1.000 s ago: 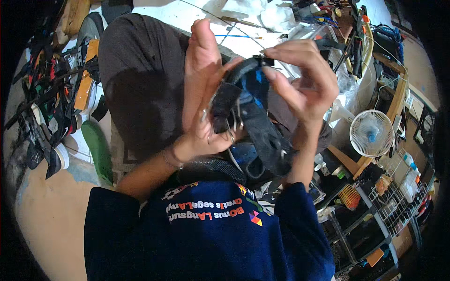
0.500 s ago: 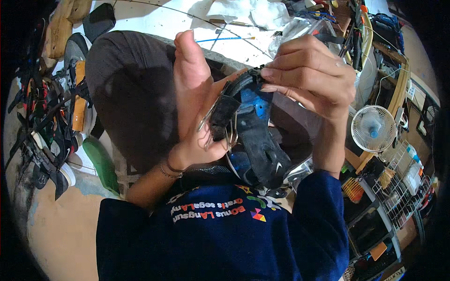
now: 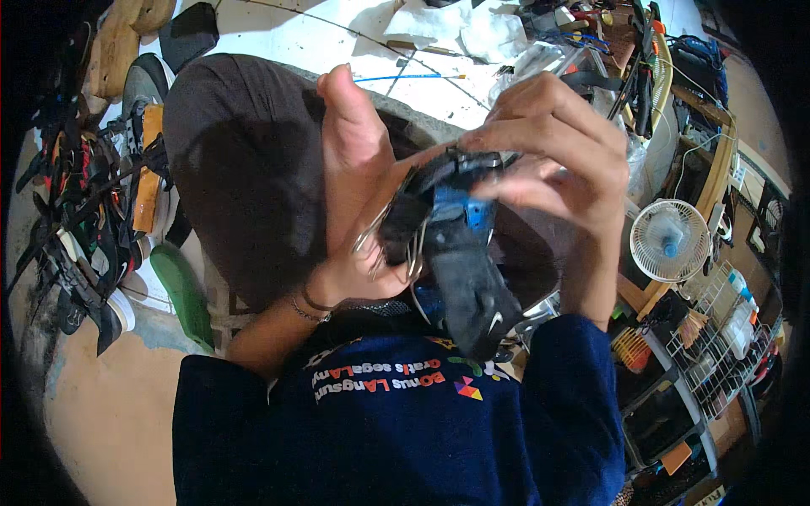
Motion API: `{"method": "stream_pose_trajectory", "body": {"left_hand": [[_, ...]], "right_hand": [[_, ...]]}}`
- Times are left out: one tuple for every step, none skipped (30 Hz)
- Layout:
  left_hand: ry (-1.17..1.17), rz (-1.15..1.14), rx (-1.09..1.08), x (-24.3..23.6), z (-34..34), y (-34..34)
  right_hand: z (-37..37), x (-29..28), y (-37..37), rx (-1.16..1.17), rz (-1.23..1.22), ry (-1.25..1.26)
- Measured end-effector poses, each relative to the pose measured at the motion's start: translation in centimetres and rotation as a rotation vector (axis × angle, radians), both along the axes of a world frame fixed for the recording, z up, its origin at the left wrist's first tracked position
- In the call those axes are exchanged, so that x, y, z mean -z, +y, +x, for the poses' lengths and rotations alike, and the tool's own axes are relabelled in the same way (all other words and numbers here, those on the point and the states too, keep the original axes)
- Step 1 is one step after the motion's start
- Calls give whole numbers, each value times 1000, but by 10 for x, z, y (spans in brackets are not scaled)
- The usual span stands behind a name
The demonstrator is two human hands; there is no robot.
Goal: Glueing and clamping a shoe sole as part of a repair.
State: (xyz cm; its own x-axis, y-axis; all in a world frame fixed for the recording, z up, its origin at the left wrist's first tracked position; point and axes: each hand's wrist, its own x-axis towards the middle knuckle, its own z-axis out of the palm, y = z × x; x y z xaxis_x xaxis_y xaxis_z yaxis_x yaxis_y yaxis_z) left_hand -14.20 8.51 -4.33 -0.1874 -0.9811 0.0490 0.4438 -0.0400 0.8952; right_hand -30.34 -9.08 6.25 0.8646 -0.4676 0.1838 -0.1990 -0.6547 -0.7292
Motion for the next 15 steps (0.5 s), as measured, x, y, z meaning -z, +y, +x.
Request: {"method": "stream_pose_trajectory", "body": {"left_hand": [[15, 69, -20, 2, 1, 11], [6, 64, -15, 9, 6, 23], [-16, 159, 164, 20, 13, 35], [-52, 255, 340, 23, 18, 36], [502, 498, 192, 22, 13, 36], [484, 491, 209, 17, 12, 32], [743, 660, 170, 9, 12, 26], [998, 830, 123, 4, 13, 22], [970, 826, 135, 3, 13, 22], [696, 633, 159, 7, 12, 26], [425, 434, 182, 15, 12, 33], [156, 229, 209, 26, 14, 40], [-552, -140, 146, 38, 24, 45], [-578, -151, 164, 45, 36, 57], [-527, -68, 138, 32, 43, 58]], "right_hand": [[1, 0, 7, 88, 1, -58], [1, 3, 13, 177, 3, -118], [-8, 9, 19, 200, 32, -187], [-11, 12, 28, 215, 18, -196], [-11, 14, 39, 276, 157, -205], [-12, 17, 50, 334, 300, -218], [-16, 23, 59, 315, 286, -173], [-13, 28, 72, 386, 328, -233], [-11, 23, 80, 434, 281, -193], [-10, 17, 89, 491, 239, -152], [-7, 15, 95, 510, 232, -178], [-4, 14, 101, 566, 229, -228], [-2, 13, 107, 617, 230, -280], [0, 11, 111, 632, 228, -310], [-1, 10, 113, 594, 197, -317]]}}
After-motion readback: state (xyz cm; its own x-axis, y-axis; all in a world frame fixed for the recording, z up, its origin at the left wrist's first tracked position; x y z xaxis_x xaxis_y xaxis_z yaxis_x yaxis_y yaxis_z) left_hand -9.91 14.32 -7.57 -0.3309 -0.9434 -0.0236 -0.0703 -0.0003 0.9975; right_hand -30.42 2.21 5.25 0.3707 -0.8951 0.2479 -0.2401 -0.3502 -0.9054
